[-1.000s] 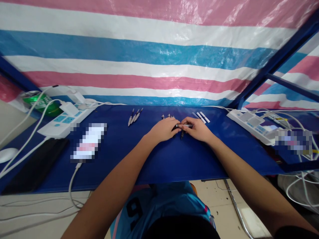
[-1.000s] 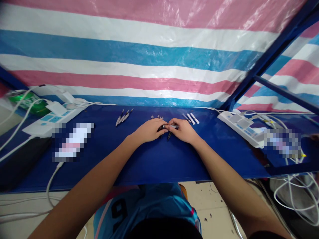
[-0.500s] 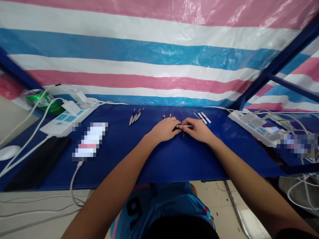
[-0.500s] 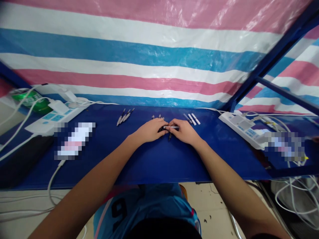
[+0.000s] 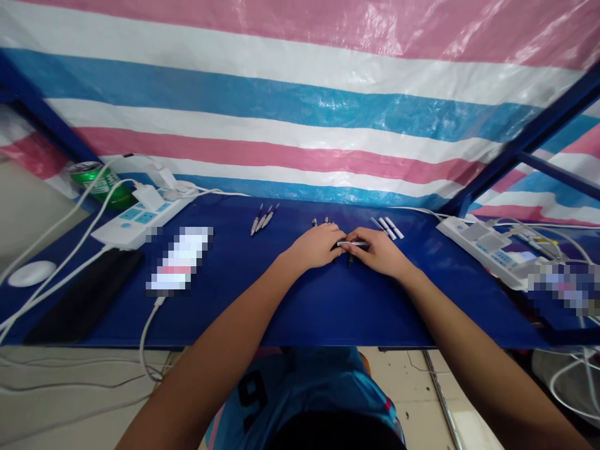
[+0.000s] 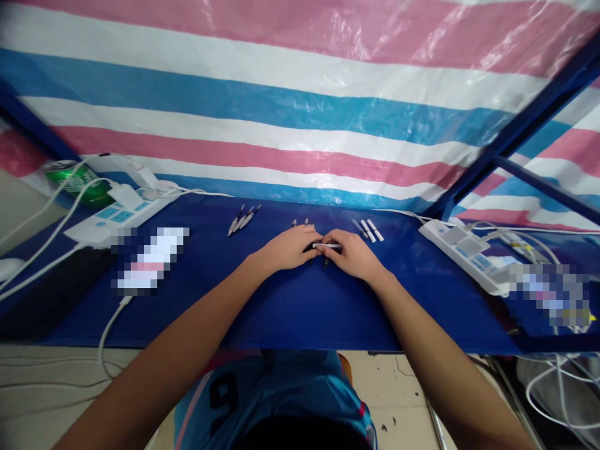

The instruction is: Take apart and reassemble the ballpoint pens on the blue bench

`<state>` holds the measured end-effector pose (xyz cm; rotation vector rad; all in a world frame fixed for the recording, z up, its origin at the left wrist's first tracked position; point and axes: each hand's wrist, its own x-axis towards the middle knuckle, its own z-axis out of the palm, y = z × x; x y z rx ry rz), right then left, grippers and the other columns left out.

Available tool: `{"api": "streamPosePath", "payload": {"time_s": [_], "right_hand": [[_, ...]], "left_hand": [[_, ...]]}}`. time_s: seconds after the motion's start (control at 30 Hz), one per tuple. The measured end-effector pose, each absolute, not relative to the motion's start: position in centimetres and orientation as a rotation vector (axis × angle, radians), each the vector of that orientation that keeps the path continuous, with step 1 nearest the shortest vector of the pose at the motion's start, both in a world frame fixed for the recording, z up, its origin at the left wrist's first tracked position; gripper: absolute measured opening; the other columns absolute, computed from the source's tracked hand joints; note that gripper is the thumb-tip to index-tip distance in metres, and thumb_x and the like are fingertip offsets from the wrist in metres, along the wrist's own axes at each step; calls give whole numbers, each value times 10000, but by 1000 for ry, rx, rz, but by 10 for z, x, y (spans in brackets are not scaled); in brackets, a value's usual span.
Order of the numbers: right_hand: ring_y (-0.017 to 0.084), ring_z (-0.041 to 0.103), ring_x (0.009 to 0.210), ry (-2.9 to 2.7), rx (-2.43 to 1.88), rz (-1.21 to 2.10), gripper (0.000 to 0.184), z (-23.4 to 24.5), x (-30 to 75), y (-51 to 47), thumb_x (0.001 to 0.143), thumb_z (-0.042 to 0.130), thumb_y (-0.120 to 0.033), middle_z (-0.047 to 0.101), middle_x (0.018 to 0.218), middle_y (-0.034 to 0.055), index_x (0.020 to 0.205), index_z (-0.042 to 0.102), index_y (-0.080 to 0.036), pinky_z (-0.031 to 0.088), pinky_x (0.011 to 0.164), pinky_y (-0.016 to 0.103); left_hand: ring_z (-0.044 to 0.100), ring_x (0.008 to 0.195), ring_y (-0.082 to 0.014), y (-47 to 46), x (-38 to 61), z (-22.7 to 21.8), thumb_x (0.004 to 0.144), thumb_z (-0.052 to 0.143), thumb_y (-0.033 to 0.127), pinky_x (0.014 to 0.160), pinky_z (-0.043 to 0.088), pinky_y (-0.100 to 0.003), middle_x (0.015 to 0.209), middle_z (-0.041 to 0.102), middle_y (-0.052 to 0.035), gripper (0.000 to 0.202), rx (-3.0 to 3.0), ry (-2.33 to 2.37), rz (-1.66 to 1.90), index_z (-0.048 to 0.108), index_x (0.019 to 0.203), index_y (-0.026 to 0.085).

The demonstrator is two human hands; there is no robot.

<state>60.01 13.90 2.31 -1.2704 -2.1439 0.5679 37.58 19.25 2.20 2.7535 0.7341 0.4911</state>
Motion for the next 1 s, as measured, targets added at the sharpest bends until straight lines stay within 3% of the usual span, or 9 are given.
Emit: {"api": "streamPosePath", "payload": {"time_s": [0.83,1.0], "right_hand": [[246,665,860,-2213,-1213,516,215,21,600,142,1025,615,-435,704,938,72,974,721,-255,526,814,400],[256,674,832,-2143,-1226,528,267,17,600,144,1035,584,-472,728,923,77,976,734,-260,535,774,409]], "left_hand": [[645,1025,-257,193,374,22,1033,577,291,905,506,-377,1060,660,-102,162,2777,725,479,695,1031,181],[657,1096,-272,193,375,23,1043,579,303,934,518,-389,1100,703,-107,184,2770,763,499,698,1115,183]]}}
